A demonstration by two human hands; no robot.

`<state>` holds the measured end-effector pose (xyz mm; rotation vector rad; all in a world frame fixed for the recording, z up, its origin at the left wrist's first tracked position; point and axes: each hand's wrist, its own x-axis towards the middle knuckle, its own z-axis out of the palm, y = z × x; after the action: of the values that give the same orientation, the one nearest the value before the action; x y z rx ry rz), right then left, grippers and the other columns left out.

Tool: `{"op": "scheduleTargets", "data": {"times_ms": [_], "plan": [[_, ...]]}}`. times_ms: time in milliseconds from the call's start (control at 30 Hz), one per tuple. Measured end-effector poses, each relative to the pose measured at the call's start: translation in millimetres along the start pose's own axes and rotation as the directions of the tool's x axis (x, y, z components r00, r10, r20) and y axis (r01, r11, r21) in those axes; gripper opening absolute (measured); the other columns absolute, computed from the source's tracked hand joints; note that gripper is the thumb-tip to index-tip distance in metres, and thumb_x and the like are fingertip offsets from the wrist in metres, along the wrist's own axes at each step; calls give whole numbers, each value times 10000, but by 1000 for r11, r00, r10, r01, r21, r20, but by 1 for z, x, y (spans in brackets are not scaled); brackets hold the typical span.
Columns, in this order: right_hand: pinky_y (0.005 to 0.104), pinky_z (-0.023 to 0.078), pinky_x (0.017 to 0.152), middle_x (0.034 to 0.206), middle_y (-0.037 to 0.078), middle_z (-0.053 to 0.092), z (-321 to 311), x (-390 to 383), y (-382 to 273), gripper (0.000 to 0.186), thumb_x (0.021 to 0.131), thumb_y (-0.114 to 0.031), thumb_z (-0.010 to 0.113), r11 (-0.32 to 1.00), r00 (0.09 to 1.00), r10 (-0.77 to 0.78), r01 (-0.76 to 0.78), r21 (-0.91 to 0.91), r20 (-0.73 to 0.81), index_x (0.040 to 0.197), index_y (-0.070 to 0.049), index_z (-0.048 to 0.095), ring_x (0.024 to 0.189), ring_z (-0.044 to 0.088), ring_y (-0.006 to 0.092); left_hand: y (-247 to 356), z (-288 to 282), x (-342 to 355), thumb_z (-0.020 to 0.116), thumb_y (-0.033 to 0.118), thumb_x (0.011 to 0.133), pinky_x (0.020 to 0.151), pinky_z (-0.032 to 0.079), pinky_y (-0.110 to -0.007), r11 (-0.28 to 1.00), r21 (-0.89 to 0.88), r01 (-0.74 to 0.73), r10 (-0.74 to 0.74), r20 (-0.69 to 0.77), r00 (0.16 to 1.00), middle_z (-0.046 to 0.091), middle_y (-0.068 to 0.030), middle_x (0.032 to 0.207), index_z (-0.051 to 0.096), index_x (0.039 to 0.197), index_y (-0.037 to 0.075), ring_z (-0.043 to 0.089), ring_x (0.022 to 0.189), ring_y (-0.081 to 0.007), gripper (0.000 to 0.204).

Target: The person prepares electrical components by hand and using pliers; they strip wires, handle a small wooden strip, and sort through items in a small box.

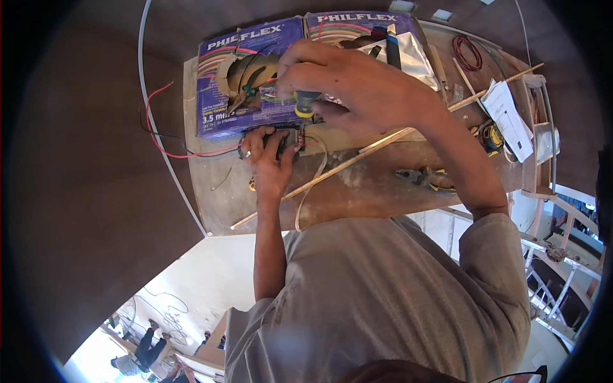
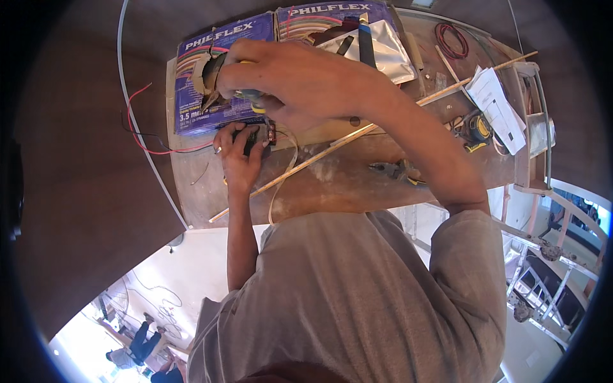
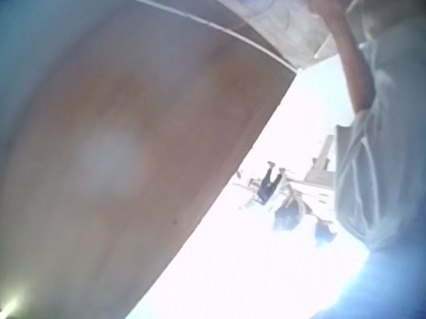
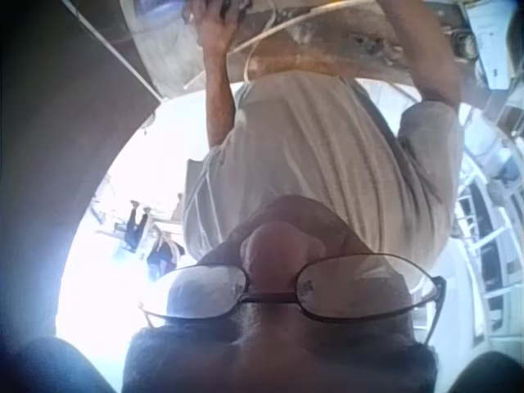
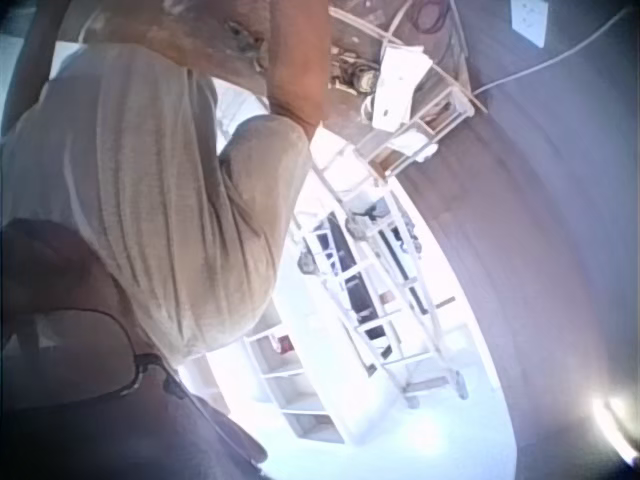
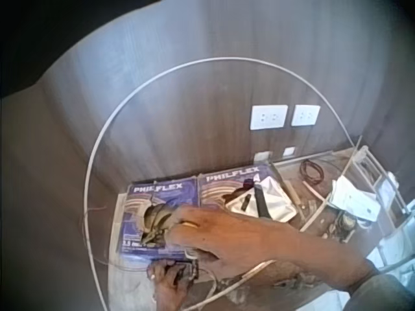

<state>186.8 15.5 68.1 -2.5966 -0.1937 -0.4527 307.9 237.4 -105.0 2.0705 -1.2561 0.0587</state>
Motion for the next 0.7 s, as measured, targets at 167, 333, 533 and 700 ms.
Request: {"op": "scheduleTargets", "data": {"times_ms": [167, 333, 533, 700], "plan": [[440, 510, 929, 1112, 123, 642, -2, -19, 12, 382, 779, -5, 706, 980, 990, -3, 31, 198, -142, 1146, -66, 616, 1072, 629, 360, 1, -3, -1, 823, 129, 752, 1056, 381, -476, 1000, 7, -4, 4, 15, 1000, 576, -124, 1260, 754, 1111, 79, 462, 1246, -347, 369], [436, 500, 911, 1077, 125, 631, -6, -43, 15, 322, 794, -11, 682, 979, 969, 14, 36, 198, -245, 1108, -33, 611, 1035, 616, 335, -1, 0, -2, 820, 128, 781, 1049, 386, -473, 1000, -7, 13, -13, 26, 1000, 569, -123, 1265, 752, 1109, 72, 450, 1253, -346, 339], [445, 510, 856, 1084, 123, 607, 6, -49, 20, 358, 804, -15, 660, 961, 962, 37, 40, 272, -269, 1151, -55, 583, 1006, 604, 350, 1, 0, -1, 812, 74, 739, 1067, 371, -484, 999, -36, 20, -20, 22, 1000, 555, -94, 1267, 749, 1093, 81, 434, 1269, -353, 360], [434, 520, 840, 1096, 121, 599, 11, -50, 21, 357, 807, -11, 659, 958, 963, 78, -1, 288, -258, 1151, -61, 575, 993, 607, 341, 2, 1, 0, 841, 160, 791, 1061, 370, -473, 999, -44, 24, -23, 12, 1000, 588, -110, 1248, 761, 1093, 78, 470, 1239, -339, 323]]}}
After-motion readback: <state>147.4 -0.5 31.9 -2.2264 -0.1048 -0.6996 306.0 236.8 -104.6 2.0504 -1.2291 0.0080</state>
